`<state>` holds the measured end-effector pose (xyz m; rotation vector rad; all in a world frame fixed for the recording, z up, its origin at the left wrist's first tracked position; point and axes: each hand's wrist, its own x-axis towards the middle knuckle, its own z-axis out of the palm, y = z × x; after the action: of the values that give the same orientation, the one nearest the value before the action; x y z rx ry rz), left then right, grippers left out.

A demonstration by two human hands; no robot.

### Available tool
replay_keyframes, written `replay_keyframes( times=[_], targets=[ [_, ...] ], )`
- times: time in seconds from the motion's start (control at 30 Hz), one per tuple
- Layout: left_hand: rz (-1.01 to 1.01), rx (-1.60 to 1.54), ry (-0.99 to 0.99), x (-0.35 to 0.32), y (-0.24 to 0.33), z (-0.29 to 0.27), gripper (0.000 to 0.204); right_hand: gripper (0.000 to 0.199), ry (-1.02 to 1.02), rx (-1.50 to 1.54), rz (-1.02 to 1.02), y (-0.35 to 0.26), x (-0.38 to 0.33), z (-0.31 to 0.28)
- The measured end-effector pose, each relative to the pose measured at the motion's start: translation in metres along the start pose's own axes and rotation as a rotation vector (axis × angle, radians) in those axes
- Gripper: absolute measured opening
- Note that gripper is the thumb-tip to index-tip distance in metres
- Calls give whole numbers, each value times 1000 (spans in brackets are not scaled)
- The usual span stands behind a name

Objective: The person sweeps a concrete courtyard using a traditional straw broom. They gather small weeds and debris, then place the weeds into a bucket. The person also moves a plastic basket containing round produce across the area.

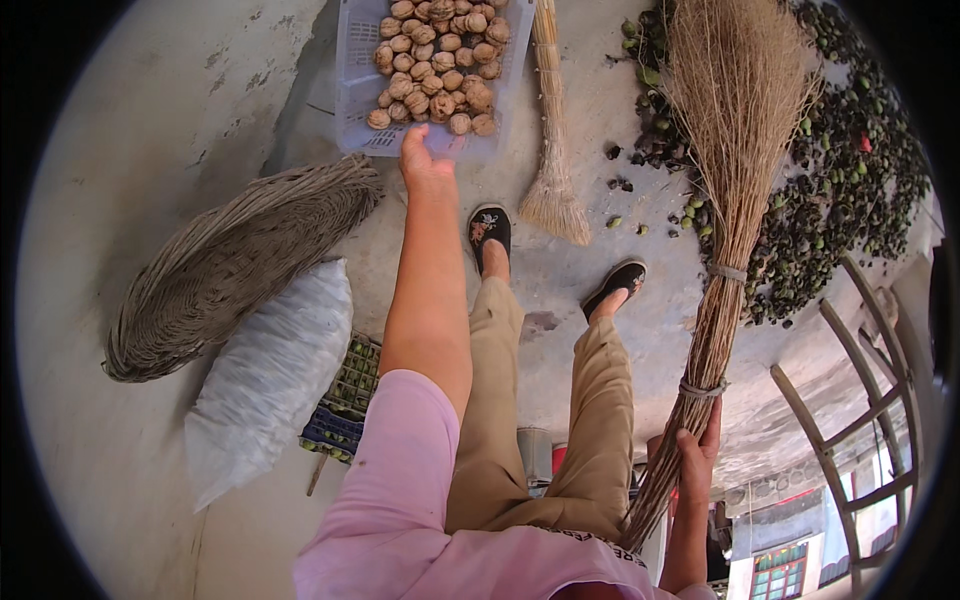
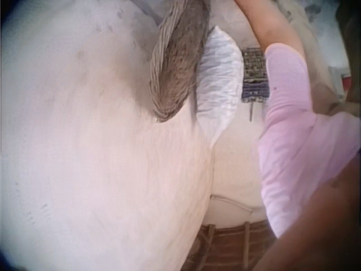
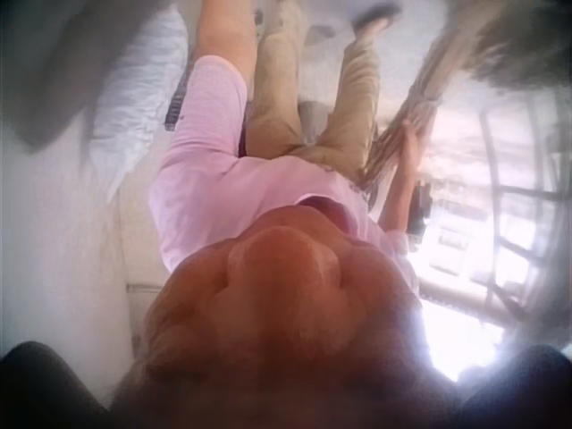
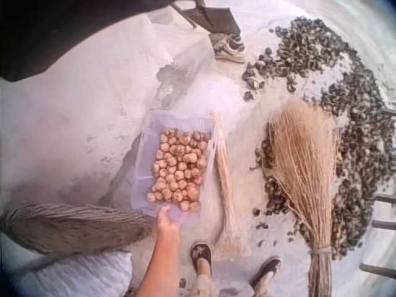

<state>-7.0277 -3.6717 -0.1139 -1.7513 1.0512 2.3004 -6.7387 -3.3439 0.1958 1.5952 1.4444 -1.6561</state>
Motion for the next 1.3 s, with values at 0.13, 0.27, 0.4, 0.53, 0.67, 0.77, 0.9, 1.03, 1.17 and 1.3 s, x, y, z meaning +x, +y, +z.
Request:
replay_keyframes(
  times=[0.13, 0.27, 0.4, 0.53, 0.67, 0.77, 0.9, 1.03, 1.17, 1.3],
  targets=[
    [42, 42, 1, -23, 2, 4, 33, 71, -39, -8, -54, -11, -2, 8],
    [13, 173, 9, -66, 7, 5, 34, 70, -59, -29, -114, -7, -5, 0],
    [8, 282, -79, -129, 8, 2, 35, 69, -99, 22, -118, -7, -6, -5],
    [-10, 352, -93, -184, 10, -14, 35, 69, -143, -30, -193, -13, -13, -16],
    [-33, 426, -38, -238, 12, -29, 37, 67, -145, -136, -275, -18, -14, -53],
    [-16, 432, 1, -286, 16, -39, 37, 63, -159, -203, -341, -48, -36, -84],
    [0, 414, -37, -327, 31, -69, 37, 62, -131, -441, -470, -63, -88, -115],
    [31, 442, -38, -381, 49, -87, 36, 62, -46, -545, -605, -40, -140, -146],
    [50, 440, -99, -432, 55, -94, 35, 63, -17, -544, -605, -17, -184, -181],
    [61, 417, -177, -467, 51, -95, 35, 64, -10, -491, -506, -1, -221, -212]
  ],
)
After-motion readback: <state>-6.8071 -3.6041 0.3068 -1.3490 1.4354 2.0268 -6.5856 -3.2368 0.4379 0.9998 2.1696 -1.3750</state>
